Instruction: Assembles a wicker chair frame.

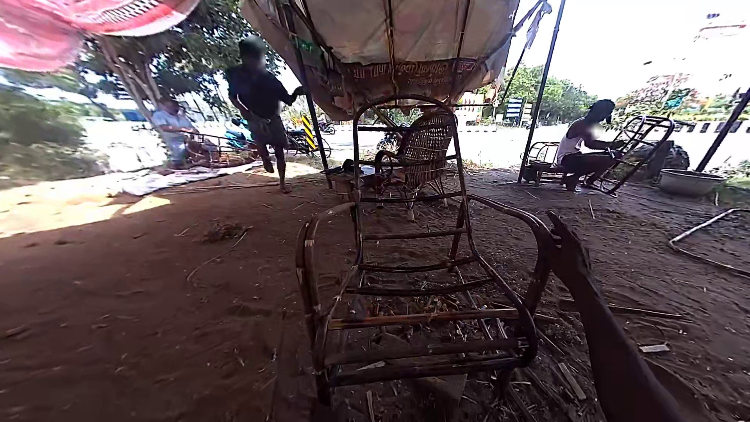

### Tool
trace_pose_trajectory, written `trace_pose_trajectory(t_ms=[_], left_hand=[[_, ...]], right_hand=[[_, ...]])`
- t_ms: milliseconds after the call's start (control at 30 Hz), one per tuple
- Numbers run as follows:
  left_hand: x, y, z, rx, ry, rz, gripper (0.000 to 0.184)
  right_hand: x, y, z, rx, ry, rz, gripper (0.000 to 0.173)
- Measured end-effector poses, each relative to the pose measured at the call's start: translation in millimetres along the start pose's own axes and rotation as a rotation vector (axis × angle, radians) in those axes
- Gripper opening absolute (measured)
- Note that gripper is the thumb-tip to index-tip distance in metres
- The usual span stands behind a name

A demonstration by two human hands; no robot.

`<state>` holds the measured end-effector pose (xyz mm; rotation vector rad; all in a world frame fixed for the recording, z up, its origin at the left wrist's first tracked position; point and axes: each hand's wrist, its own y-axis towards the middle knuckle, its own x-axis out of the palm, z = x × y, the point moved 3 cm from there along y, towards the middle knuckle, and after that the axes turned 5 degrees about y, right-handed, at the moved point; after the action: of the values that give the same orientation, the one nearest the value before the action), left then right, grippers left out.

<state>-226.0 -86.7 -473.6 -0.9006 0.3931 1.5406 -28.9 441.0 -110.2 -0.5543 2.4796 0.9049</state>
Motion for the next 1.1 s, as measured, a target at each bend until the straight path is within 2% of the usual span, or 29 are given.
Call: trace_pose_trajectory(t_ms=[100,200,500,767,833,933,1033,1100], left_hand=[[7,6,-6,0.015,-0.021,0.017,0.071],[5,4,0,0.052,0.044,0.007,0.057],[-9,5,34,0.045,0.151,0.007,0.056],[-4,1,42,0.005,0.212,-0.011,0.056],[-5,14,41,0.016,0.188,-0.009,0.056],[-2,22,28,0.018,0.163,-0.026,0.056],[1,31,14,0.027,0.112,-0.024,0.057],[1,31,3,0.057,0.088,-0.010,0.059]], right_hand=[[28,24,-2,-0.002,0.007,-0.047,0.045],[35,27,-31,0.034,-0.021,-0.006,0.040],[65,53,-66,0.164,-0.113,0.138,0.039],[98,39,-70,0.153,-0.170,0.117,0.037],[87,42,-63,0.158,-0.106,0.057,0.037],[60,53,-46,0.165,0.157,-0.023,0.039],[43,45,-58,0.203,0.338,-0.029,0.042],[46,40,-58,0.235,0.490,-0.051,0.039]])
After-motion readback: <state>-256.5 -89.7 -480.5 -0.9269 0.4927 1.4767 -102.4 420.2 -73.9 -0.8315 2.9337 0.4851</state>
